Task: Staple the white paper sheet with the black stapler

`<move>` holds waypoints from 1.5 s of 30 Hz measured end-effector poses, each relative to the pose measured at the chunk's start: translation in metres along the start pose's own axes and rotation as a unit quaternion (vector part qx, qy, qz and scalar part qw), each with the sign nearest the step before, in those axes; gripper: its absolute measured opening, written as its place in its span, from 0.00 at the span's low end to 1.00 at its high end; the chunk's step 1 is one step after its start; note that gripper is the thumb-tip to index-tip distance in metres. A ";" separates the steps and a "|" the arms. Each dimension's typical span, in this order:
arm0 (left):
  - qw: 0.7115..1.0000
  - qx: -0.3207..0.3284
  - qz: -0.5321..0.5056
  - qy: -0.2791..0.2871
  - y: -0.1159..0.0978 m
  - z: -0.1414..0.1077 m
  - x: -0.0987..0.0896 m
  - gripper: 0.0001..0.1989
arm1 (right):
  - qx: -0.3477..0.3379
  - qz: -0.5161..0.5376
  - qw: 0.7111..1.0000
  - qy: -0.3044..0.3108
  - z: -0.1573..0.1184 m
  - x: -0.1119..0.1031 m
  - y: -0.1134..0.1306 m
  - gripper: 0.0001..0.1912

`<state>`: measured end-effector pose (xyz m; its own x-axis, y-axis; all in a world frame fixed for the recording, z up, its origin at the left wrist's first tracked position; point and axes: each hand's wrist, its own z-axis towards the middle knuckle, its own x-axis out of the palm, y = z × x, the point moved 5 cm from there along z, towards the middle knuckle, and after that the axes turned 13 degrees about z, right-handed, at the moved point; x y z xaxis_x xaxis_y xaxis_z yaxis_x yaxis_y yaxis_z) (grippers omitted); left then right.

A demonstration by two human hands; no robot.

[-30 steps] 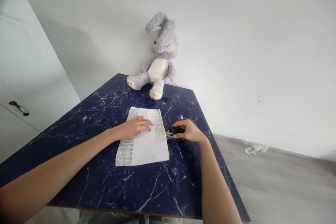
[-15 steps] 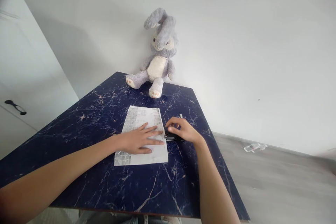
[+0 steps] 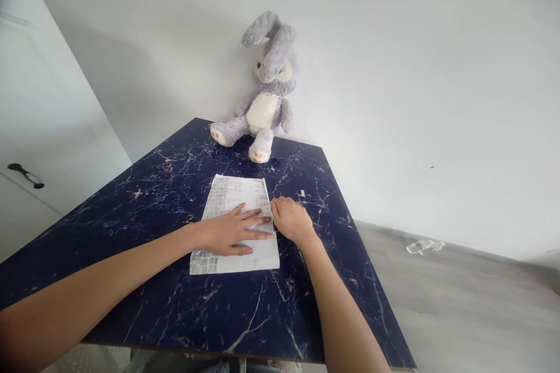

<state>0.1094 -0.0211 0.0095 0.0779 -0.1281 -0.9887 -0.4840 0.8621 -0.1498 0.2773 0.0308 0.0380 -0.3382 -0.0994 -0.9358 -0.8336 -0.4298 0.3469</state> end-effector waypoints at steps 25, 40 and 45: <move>1.000 0.005 0.001 -0.014 0.000 -0.002 -0.003 0.29 | -0.043 0.062 0.997 0.017 0.000 -0.006 0.002 0.26; 0.999 0.018 0.007 -0.034 -0.002 -0.002 -0.007 0.27 | 0.038 0.172 0.983 -0.043 -0.011 -0.056 -0.083 0.15; 0.975 -0.018 -0.026 -0.219 -0.001 -0.004 -0.030 0.16 | 0.015 0.230 0.961 -0.150 0.004 -0.025 -0.029 0.17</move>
<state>0.1040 -0.0205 0.0393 0.4643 0.0576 -0.8838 -0.4991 0.8413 -0.2074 0.3084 0.0489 0.0521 -0.7817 -0.0072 -0.6236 -0.5758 -0.3756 0.7262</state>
